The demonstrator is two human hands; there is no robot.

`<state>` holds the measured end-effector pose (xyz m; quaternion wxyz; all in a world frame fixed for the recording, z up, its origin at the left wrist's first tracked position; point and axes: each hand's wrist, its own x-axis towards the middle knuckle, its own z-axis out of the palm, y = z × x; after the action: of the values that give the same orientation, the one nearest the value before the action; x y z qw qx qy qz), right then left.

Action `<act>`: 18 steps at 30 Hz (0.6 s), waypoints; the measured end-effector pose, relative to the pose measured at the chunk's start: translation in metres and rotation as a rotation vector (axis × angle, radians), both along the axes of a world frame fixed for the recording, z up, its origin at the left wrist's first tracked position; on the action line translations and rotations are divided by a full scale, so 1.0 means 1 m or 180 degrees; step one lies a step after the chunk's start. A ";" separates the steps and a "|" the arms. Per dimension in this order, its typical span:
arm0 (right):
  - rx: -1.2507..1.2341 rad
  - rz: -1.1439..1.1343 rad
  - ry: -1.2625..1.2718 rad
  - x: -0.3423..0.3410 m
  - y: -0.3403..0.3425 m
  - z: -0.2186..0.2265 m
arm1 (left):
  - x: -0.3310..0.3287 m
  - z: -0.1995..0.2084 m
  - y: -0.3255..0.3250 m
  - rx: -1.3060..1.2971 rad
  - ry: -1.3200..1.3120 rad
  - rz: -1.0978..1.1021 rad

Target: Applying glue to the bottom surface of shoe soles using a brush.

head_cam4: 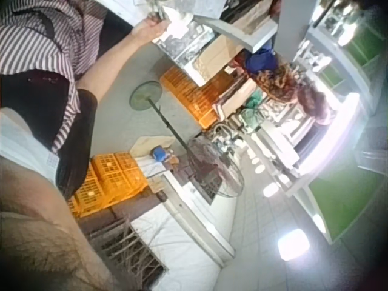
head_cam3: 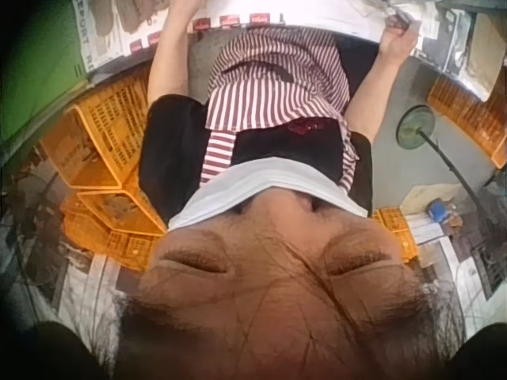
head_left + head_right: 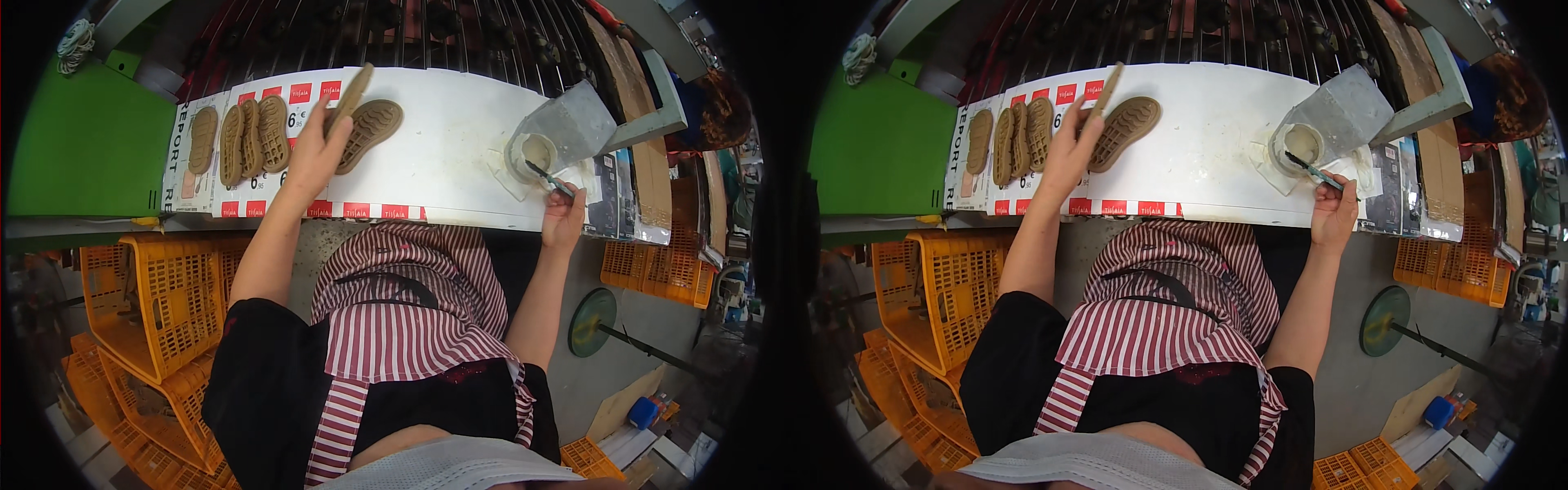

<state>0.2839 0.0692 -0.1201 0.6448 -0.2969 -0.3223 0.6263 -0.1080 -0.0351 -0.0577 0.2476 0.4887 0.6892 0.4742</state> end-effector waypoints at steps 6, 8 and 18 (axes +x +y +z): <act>-0.0121 -0.0102 -0.0054 0.012 0.003 -0.007 | -0.009 0.013 -0.009 0.0460 -0.2981 -0.0399; -0.0010 -0.0038 0.0110 0.006 0.005 -0.005 | -0.006 0.010 -0.016 0.0350 -0.3998 -0.0658; 0.0417 -0.0884 -0.2205 -0.030 -0.023 0.087 | 0.024 -0.009 -0.015 -0.0166 -0.5927 -0.0956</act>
<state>0.2540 0.0461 -0.0328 0.5939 -0.4900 -0.5173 0.3735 -0.0841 -0.0501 -0.0664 0.7680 -0.0087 0.1545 0.6215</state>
